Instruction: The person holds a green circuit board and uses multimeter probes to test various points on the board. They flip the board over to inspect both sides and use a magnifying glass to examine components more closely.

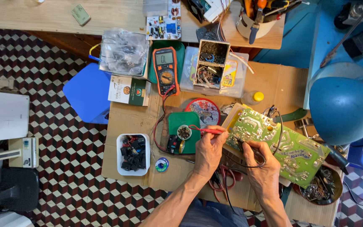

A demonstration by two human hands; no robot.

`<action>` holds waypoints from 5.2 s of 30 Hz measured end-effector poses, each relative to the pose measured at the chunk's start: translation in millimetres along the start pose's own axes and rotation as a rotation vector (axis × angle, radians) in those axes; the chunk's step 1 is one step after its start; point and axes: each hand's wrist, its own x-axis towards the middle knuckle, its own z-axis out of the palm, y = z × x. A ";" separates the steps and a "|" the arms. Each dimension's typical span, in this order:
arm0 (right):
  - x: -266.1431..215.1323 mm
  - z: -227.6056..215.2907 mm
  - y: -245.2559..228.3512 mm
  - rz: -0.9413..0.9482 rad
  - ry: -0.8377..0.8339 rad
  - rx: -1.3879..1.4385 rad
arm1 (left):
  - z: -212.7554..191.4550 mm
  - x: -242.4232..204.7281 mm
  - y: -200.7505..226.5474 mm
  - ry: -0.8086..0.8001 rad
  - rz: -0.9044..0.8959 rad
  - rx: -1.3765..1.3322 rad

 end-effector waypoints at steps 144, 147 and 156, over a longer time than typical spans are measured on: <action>7.7 -116.6 38.3 -0.598 0.038 -0.552 | -27.0 -75.9 -26.4 0.124 -0.225 -0.026; 39.1 -118.3 46.7 -0.717 -0.135 -0.630 | -5.6 -108.7 -18.8 0.151 -0.340 -0.085; 73.3 -135.0 70.0 -0.669 -0.398 -0.710 | 68.2 -160.3 -35.1 0.199 -0.505 -0.262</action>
